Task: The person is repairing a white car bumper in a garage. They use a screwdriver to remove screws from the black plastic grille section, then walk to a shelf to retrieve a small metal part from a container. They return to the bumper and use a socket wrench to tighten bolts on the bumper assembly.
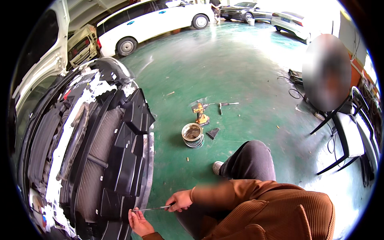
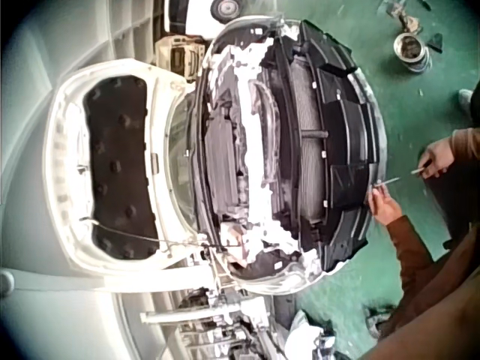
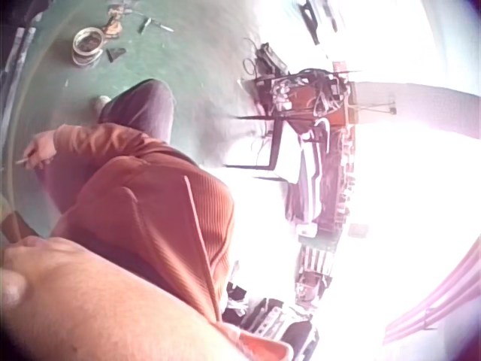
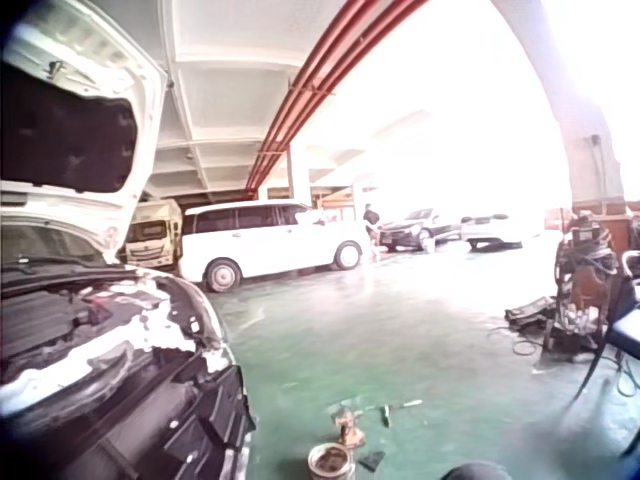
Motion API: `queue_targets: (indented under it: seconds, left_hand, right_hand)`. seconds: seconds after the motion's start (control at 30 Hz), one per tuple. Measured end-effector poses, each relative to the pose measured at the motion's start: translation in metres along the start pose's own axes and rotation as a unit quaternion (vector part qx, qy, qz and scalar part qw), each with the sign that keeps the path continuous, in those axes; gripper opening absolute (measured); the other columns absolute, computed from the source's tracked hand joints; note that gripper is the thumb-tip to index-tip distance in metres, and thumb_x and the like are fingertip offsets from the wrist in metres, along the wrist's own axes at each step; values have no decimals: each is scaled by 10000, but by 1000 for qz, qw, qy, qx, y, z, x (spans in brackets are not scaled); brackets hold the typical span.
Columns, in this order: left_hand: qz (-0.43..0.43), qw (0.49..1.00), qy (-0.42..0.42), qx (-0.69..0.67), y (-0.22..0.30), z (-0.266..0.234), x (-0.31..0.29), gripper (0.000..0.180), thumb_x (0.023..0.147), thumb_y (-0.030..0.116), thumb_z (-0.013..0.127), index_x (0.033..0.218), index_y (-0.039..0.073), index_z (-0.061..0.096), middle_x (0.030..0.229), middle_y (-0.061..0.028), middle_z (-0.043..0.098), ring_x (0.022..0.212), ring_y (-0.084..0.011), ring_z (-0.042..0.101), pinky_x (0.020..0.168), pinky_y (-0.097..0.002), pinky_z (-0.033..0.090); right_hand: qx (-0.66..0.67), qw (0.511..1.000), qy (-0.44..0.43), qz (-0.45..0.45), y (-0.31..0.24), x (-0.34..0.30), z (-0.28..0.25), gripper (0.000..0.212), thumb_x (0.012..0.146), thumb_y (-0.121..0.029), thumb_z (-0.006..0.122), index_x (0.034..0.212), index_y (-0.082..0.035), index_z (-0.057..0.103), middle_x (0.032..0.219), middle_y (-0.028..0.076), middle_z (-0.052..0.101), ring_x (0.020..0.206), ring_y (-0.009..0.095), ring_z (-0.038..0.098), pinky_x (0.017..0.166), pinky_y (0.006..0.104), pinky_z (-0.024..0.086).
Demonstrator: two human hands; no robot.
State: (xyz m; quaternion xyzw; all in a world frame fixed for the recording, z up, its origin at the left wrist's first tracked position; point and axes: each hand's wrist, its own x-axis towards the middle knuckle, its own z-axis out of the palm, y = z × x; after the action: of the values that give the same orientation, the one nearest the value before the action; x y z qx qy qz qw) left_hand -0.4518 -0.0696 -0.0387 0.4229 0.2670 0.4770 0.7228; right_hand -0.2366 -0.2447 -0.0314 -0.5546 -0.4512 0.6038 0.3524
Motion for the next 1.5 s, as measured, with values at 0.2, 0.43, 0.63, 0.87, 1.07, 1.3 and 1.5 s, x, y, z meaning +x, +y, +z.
queue_targets:
  seconds: [0.2, 0.43, 0.63, 0.87, 1.07, 1.3, 1.5]
  left_hand:
    - [-17, 999, 50, -10, -10, -8, -8, 301, 1015, 197, 609, 1255, 15, 596, 1120, -100, 671, 1045, -189, 638, 916, -285, 483]
    - [-27, 998, 59, -12, -10, -8, -9, 259, 1011, 166, 609, 1218, 10, 616, 1105, -81, 663, 1016, -182, 644, 923, -305, 494]
    - [-32, 997, 46, -46, -18, -10, -11, 246, 1005, 132, 602, 1216, 6, 621, 1131, -84, 660, 1051, -209, 655, 929, -317, 512]
    - [-14, 999, 49, -10, -21, -5, -12, 258, 1011, 140, 598, 1219, -12, 609, 1143, -105, 648, 1064, -229, 655, 953, -331, 517]
    - [-25, 996, 85, 25, -16, 14, -5, 247, 1016, 115, 586, 1187, -64, 597, 1160, -130, 625, 1057, -240, 657, 960, -331, 540]
    - [23, 976, 121, -181, -32, 21, 9, 219, 994, 43, 605, 1180, -70, 627, 1176, -180, 659, 1160, -295, 639, 1046, -375, 524]
    - [55, 950, 108, -286, -33, 26, 24, 130, 994, 58, 605, 1091, -21, 641, 1161, -174, 672, 1144, -308, 646, 1054, -393, 524]
  right_hand:
    - [-31, 999, -32, 15, -8, -6, -11, 394, 978, -386, 606, 1299, -158, 633, 736, 34, 616, 564, 125, 555, 522, 306, 468]
    - [-70, 996, -28, 39, -31, -24, -11, 365, 982, -358, 609, 1257, -120, 639, 737, 33, 613, 559, 117, 542, 519, 301, 449]
    - [-52, 998, -22, 26, -17, -21, -9, 381, 982, -353, 612, 1283, -120, 634, 729, 27, 601, 567, 113, 532, 523, 297, 446]
    - [-84, 995, 15, 41, -30, -31, -1, 373, 970, -340, 616, 1252, -99, 648, 774, 53, 622, 642, 146, 571, 599, 321, 478]
    - [-272, 947, 153, -76, -26, -32, 25, 378, 939, -335, 604, 1201, -69, 660, 988, 200, 700, 883, 382, 668, 805, 459, 526]
    - [-80, 982, 169, 5, -43, -29, 49, 332, 957, -297, 659, 1218, -92, 670, 927, 130, 706, 786, 214, 671, 734, 355, 541]
    - [150, 979, 124, 53, -49, -21, 71, 347, 1006, -259, 607, 1273, -38, 621, 764, -4, 581, 537, 59, 493, 492, 226, 416]
